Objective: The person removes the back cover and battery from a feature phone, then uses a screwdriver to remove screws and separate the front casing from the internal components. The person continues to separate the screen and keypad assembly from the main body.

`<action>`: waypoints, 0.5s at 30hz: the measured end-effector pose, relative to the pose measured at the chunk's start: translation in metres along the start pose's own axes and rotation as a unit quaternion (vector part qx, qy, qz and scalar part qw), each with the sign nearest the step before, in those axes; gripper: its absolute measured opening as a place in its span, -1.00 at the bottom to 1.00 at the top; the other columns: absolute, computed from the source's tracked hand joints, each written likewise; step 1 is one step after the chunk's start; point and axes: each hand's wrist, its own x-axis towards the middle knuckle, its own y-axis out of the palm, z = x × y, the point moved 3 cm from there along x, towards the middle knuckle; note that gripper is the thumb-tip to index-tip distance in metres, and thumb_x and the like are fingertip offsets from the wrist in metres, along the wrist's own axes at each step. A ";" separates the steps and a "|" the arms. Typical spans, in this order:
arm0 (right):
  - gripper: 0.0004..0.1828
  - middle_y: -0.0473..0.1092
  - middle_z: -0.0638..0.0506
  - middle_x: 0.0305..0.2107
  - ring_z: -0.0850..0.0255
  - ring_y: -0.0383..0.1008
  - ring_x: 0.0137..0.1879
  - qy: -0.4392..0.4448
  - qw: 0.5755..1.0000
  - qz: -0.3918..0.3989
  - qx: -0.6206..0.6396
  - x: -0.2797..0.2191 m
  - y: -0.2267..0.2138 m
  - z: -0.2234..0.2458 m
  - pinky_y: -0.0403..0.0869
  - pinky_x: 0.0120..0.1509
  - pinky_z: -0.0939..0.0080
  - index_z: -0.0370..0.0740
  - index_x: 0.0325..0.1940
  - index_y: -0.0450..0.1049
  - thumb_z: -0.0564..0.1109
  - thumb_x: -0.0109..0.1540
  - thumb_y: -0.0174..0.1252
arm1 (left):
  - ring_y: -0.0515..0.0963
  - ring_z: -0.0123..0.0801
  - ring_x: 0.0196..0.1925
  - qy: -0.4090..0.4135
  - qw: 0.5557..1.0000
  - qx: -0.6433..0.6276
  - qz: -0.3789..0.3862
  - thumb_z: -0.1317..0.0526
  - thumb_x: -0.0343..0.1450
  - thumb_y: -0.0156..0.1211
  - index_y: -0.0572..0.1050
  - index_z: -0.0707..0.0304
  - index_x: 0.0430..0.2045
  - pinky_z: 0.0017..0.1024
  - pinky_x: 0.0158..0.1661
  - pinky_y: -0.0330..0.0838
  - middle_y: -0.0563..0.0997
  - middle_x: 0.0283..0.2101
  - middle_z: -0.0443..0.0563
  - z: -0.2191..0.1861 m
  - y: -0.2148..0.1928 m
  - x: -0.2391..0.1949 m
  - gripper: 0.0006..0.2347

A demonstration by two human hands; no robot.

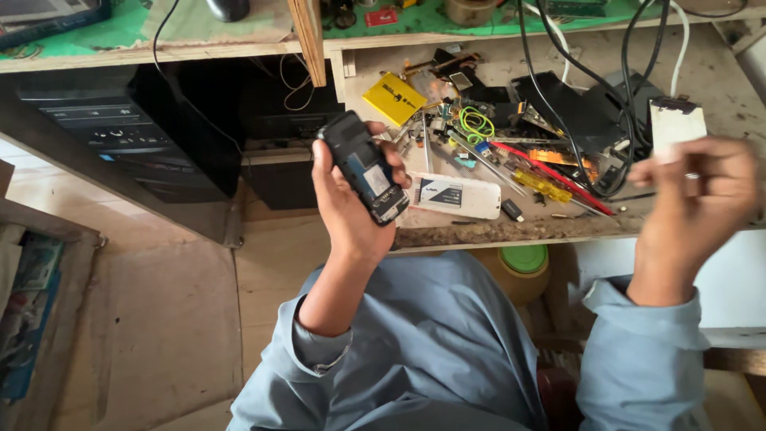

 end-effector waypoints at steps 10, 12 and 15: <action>-0.92 0.56 -0.07 -0.24 0.21 0.58 -0.15 -0.069 0.923 0.227 -0.304 -0.014 0.058 0.006 0.50 -0.06 0.29 -0.30 -0.10 0.56 -0.29 0.34 0.33 | 0.47 -0.29 -0.37 0.137 0.988 -0.047 -0.061 -0.30 0.56 -0.28 0.37 0.34 0.13 -0.38 -0.27 0.43 0.49 -0.36 0.12 -0.006 -0.005 -0.001 -0.38; -0.93 0.56 -0.09 -0.25 0.17 0.58 -0.18 -0.071 0.911 0.233 -0.332 -0.010 0.061 0.007 0.49 -0.10 0.28 -0.28 -0.14 0.59 -0.28 0.31 0.34 | 0.48 -0.30 -0.38 0.099 0.993 -0.049 -0.043 -0.32 0.55 -0.30 0.36 0.33 0.17 -0.41 -0.29 0.44 0.49 -0.38 0.11 -0.005 -0.003 -0.002 -0.36; -0.92 0.56 -0.11 -0.24 0.13 0.56 -0.24 -0.065 0.905 0.220 -0.359 -0.005 0.057 0.006 0.46 -0.14 0.25 -0.28 -0.12 0.61 -0.26 0.31 0.36 | 0.51 -0.31 -0.39 0.083 0.996 -0.001 -0.013 -0.29 0.57 -0.32 0.37 0.39 0.15 -0.32 -0.38 0.48 0.51 -0.37 0.09 -0.006 -0.001 -0.003 -0.36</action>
